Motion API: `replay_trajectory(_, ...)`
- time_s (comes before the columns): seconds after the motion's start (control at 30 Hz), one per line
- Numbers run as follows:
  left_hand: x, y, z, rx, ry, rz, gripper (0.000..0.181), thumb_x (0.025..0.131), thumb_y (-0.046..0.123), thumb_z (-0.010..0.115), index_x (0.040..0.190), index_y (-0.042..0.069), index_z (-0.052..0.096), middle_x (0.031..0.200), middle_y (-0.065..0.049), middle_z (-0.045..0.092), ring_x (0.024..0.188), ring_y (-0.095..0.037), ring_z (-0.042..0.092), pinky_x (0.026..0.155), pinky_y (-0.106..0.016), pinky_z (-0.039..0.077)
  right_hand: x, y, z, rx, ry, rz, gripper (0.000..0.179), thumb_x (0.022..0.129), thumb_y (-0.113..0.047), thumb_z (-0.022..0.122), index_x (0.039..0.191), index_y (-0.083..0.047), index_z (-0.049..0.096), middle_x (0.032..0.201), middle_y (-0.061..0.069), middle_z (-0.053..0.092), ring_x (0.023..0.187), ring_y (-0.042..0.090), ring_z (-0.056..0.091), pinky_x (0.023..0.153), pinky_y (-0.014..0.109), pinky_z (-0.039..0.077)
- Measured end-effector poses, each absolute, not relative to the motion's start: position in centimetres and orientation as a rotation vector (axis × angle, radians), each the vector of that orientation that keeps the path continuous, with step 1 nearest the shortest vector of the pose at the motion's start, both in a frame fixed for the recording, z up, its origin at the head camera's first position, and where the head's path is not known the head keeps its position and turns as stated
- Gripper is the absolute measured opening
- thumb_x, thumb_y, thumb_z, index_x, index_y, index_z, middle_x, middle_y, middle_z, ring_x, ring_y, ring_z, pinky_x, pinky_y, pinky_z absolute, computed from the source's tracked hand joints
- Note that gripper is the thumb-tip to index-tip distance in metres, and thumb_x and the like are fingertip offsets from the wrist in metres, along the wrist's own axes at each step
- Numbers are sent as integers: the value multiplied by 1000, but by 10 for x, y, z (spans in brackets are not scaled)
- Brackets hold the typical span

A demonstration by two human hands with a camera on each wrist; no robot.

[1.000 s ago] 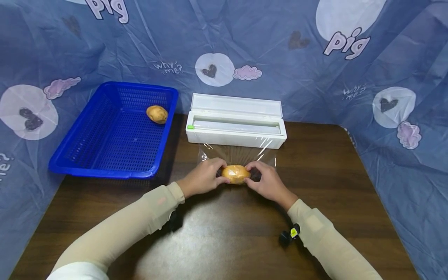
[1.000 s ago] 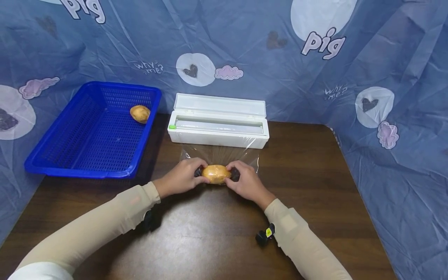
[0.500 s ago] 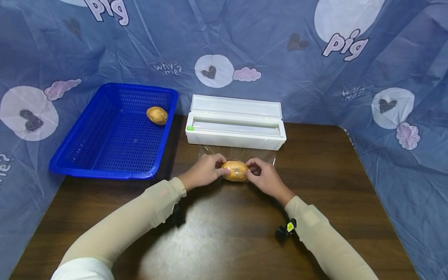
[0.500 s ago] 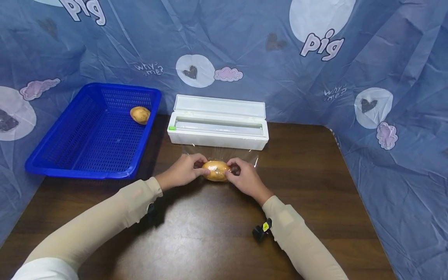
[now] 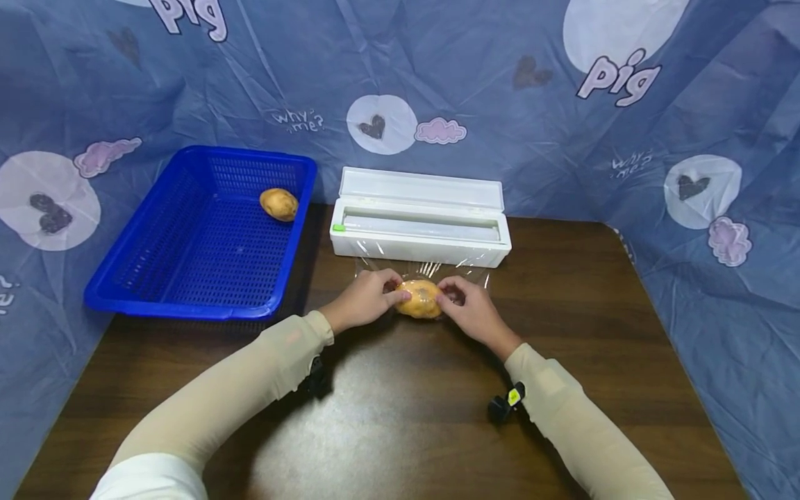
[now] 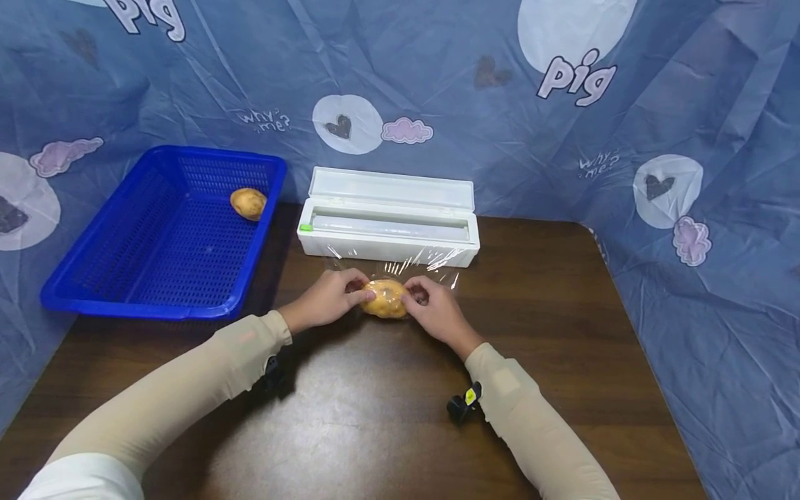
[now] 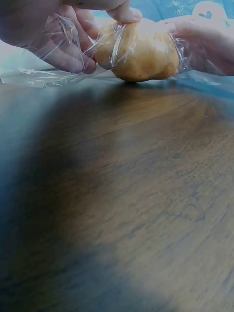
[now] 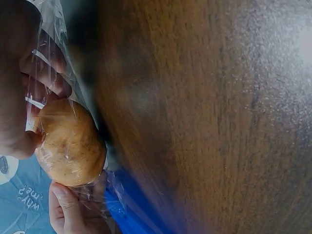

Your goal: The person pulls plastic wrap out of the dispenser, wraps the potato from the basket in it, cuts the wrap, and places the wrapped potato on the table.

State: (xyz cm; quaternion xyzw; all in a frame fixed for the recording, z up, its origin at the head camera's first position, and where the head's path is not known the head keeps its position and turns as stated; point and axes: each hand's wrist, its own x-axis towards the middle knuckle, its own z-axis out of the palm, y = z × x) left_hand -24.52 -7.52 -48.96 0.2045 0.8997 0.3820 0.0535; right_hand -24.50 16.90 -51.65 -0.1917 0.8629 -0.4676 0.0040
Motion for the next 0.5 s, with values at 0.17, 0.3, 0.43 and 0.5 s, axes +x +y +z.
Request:
replay_trajectory(0.17, -247, -74, -490, 632, 2729, 1173, 35, 95, 32, 71, 111, 1, 69, 100, -8, 74, 90, -19, 67, 84, -37, 53, -245, 169, -513, -586, 2711, -1459, 16, 93, -9, 69, 106, 0, 67, 93, 11, 70, 84, 21, 64, 76, 30, 52)
replay_trajectory(0.3, -247, -74, -491, 651, 2733, 1173, 33, 95, 32, 72, 109, 2, 69, 99, -6, 74, 88, -17, 67, 82, -35, 53, -245, 170, -511, -601, 2714, -1438, 19, 93, -8, 69, 109, 1, 67, 95, 12, 71, 86, 23, 65, 77, 30, 52)
replay_trajectory(0.43, -248, -75, -491, 658, 2743, 1158, 32, 95, 33, 71, 108, 3, 70, 98, -5, 74, 86, -16, 67, 81, -35, 54, -246, 170, -511, -651, 2681, -1414, 39, 94, -7, 66, 131, 1, 59, 105, 15, 72, 92, 25, 68, 81, 36, 54)
replay_trajectory(0.5, -247, -75, -491, 657, 2747, 1157, 32, 95, 33, 72, 108, 3, 70, 98, -6, 74, 85, -16, 67, 80, -35, 54, -246, 170, -510, -702, 2677, -1366, 51, 95, -8, 63, 144, -4, 50, 112, 15, 70, 98, 25, 68, 86, 40, 54)
